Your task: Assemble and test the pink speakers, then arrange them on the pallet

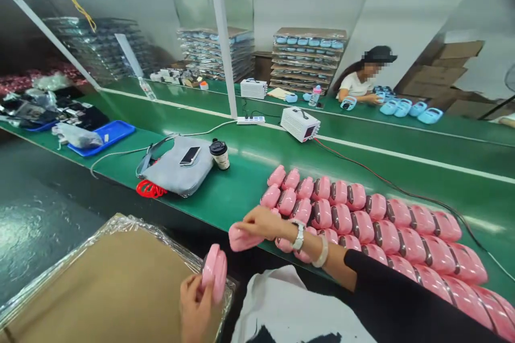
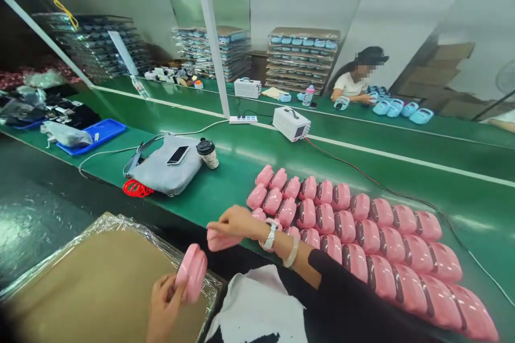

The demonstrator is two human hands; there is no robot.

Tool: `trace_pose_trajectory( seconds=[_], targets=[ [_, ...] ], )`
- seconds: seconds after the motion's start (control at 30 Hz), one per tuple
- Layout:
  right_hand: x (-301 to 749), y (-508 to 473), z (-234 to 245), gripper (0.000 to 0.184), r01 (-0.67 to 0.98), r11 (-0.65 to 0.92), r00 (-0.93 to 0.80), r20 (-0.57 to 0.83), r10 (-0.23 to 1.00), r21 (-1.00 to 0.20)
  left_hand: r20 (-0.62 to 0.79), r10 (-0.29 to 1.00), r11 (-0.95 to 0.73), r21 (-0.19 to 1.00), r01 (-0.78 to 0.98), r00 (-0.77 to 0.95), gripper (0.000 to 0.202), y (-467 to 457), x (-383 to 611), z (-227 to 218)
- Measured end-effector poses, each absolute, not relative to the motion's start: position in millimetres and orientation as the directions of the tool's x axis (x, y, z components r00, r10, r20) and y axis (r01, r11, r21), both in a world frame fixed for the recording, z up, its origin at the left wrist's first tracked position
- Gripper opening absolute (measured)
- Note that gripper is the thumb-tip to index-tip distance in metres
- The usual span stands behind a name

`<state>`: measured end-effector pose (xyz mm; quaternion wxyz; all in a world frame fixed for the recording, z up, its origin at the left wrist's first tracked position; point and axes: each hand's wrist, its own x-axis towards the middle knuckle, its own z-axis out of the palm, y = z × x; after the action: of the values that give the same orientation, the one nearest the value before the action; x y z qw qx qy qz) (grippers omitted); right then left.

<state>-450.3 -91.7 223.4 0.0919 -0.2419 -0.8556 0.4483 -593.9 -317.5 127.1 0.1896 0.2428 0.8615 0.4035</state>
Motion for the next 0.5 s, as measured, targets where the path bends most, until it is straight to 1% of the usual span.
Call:
trace_pose_trajectory(
  seconds=[0.07, 0.13, 0.2, 0.27, 0.37, 0.5],
  targets=[
    [-435.1, -49.9, 244.6, 0.057, 0.364, 0.574, -0.831, 0.023, 0.556, -0.733, -0.078, 0.591, 0.523, 0.795, 0.308, -0.803, 0.054, -280.1, -592.0, 140.0],
    [-425.2, -8.5, 254.0, 0.055, 0.41, 0.64, -0.805, 0.071, 0.588, -0.65, -0.084, 0.626, 0.495, 0.811, 0.313, -0.775, 0.053, -241.7, -591.2, 145.6],
    [-421.2, 32.2, 256.6, 0.051, 0.43, 0.687, -0.806, 0.094, 0.585, -0.586, -0.108, 0.66, 0.467, 0.834, 0.294, -0.743, 0.053, -204.1, -592.8, 146.4],
    [-422.6, 71.5, 257.7, 0.048, 0.417, 0.726, -0.833, 0.089, 0.546, -0.546, -0.117, 0.686, 0.435, 0.857, 0.276, -0.718, 0.053, -166.8, -596.1, 144.3],
    [-432.6, 122.9, 257.6, 0.039, 0.367, 0.796, -0.89, 0.069, 0.452, -0.482, -0.097, 0.717, 0.379, 0.886, 0.269, -0.69, 0.051, -109.2, -601.6, 137.9],
    [-449.1, 167.2, 239.7, 0.029, 0.32, 0.841, -0.93, 0.026, 0.367, -0.437, -0.057, 0.753, 0.323, 0.9, 0.293, -0.655, 0.039, -35.2, -607.2, 125.1]
  ],
)
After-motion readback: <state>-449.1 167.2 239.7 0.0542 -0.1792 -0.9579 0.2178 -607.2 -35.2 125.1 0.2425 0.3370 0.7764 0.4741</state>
